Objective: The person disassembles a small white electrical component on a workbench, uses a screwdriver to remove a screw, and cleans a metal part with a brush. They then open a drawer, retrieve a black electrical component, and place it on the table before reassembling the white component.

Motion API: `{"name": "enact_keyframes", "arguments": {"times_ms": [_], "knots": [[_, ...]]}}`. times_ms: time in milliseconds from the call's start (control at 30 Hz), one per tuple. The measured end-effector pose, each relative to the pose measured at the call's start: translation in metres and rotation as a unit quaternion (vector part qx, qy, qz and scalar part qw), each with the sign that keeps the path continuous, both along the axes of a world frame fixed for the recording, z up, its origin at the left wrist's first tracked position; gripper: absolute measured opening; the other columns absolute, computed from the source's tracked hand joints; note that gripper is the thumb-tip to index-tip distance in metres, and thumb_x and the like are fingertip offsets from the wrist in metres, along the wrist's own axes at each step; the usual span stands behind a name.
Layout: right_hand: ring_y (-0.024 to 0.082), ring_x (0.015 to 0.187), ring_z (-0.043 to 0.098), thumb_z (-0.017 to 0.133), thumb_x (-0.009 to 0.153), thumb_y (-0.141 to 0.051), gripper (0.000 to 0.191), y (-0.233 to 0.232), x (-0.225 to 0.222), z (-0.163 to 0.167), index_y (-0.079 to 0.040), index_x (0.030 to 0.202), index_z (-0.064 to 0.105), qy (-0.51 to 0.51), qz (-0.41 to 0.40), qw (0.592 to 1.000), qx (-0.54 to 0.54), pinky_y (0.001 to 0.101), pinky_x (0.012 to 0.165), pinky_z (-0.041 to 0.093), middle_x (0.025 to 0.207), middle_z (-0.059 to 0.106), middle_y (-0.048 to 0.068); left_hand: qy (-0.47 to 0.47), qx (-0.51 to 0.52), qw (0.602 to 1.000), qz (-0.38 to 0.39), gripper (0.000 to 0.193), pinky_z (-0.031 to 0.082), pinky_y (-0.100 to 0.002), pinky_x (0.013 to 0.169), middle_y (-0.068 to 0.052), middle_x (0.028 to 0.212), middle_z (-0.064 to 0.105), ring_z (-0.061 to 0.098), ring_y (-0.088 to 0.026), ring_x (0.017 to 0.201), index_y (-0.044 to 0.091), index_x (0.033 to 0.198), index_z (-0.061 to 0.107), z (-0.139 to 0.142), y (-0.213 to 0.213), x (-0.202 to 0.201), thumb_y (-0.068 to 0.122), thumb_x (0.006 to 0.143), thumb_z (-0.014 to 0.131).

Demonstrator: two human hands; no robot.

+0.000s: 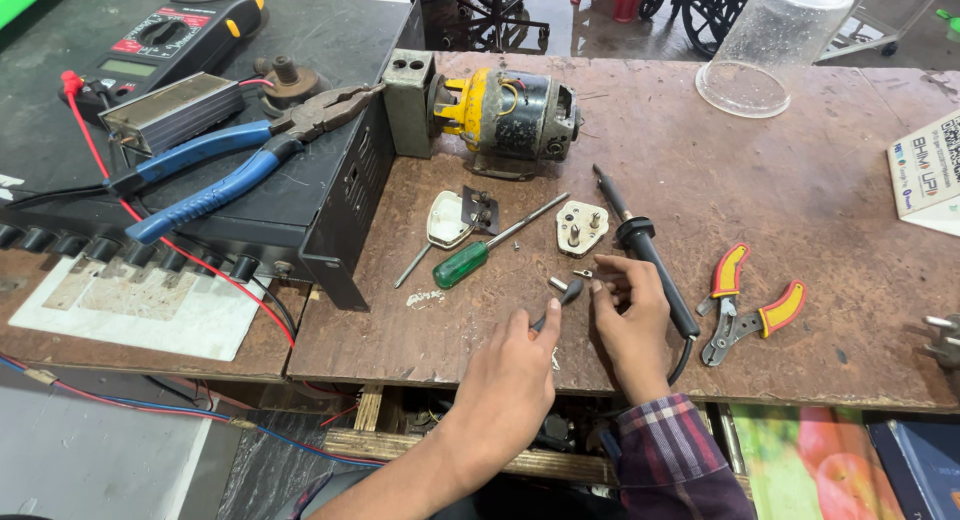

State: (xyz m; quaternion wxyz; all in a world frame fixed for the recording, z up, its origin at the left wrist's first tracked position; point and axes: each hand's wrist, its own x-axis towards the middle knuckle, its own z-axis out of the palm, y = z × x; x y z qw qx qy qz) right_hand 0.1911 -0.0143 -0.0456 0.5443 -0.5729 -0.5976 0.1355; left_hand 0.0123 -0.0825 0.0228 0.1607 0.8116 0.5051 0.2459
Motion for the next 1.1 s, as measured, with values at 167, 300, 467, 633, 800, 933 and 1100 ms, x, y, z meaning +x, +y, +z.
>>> {"name": "enact_keyframes", "arguments": {"times_ms": [167,300,467,633,800,933,1100], "knots": [[0.014,0.078,0.066,0.075,0.085,-0.003,0.027,0.002,-0.001,-0.002,-0.001,0.111,0.072,-0.056,-0.015,0.998,-0.033,0.0284,0.069,0.055,0.109,0.061,0.009,0.023,0.005,0.999,0.023,0.058,0.057,-0.048,0.077,-0.024,0.109,0.059,0.064,-0.04,0.098,-0.004,0.144,0.049,-0.002,0.004,-0.006,0.002,0.087,0.058],[0.015,0.077,0.067,0.075,0.085,-0.004,0.022,0.003,-0.002,-0.003,0.001,0.107,0.073,-0.081,-0.023,0.996,-0.018,0.0298,0.07,0.055,0.11,0.061,0.01,0.012,-0.001,0.999,0.044,0.056,0.058,-0.047,0.075,-0.024,0.109,0.059,0.065,-0.039,0.099,-0.004,0.142,0.05,-0.003,0.007,-0.009,0.004,0.087,0.059],[0.017,0.073,0.066,0.077,0.085,-0.005,0.015,0.002,-0.001,-0.004,0.0,0.098,0.074,-0.068,-0.025,0.997,-0.039,0.0303,0.067,0.053,0.102,0.063,0.009,0.017,-0.024,0.998,0.047,0.055,0.057,-0.047,0.075,-0.023,0.108,0.059,0.065,-0.039,0.095,-0.002,0.144,0.049,-0.005,0.009,-0.009,0.003,0.09,0.057],[0.018,0.075,0.066,0.079,0.081,-0.006,0.013,0.004,0.002,-0.009,-0.001,0.092,0.073,-0.073,0.008,0.997,-0.021,0.0316,0.066,0.052,0.095,0.064,0.007,-0.044,0.05,0.998,0.019,0.054,0.055,-0.048,0.077,-0.025,0.107,0.059,0.065,-0.04,0.092,-0.002,0.142,0.053,-0.01,0.003,0.002,0.003,0.088,0.059],[0.025,0.09,0.06,0.082,0.077,-0.009,0.011,0.006,0.006,-0.015,-0.005,0.086,0.077,-0.132,-0.017,0.991,0.003,0.0364,0.076,0.05,0.096,0.067,0.007,-0.045,-0.006,0.998,0.032,0.052,0.054,-0.048,0.075,-0.023,0.105,0.058,0.064,-0.04,0.091,-0.001,0.143,0.052,-0.01,0.006,0.005,0.004,0.091,0.057],[0.026,0.099,0.056,0.085,0.077,-0.013,0.012,0.007,0.008,-0.017,-0.008,0.086,0.079,-0.139,-0.026,0.99,0.001,0.0371,0.083,0.048,0.097,0.068,0.006,-0.052,-0.005,0.998,0.03,0.055,0.055,-0.048,0.078,-0.024,0.105,0.059,0.065,-0.041,0.093,-0.003,0.143,0.052,-0.007,0.008,0.003,0.002,0.088,0.057],[0.026,0.099,0.056,0.085,0.077,-0.014,0.012,0.007,0.008,-0.017,-0.01,0.088,0.08,-0.134,-0.027,0.991,-0.007,0.0371,0.084,0.049,0.097,0.069,0.005,-0.046,0.0,0.998,0.042,0.054,0.055,-0.049,0.077,-0.029,0.112,0.058,0.065,-0.044,0.092,-0.004,0.143,0.052,-0.001,0.007,0.004,0.002,0.09,0.056]]}}
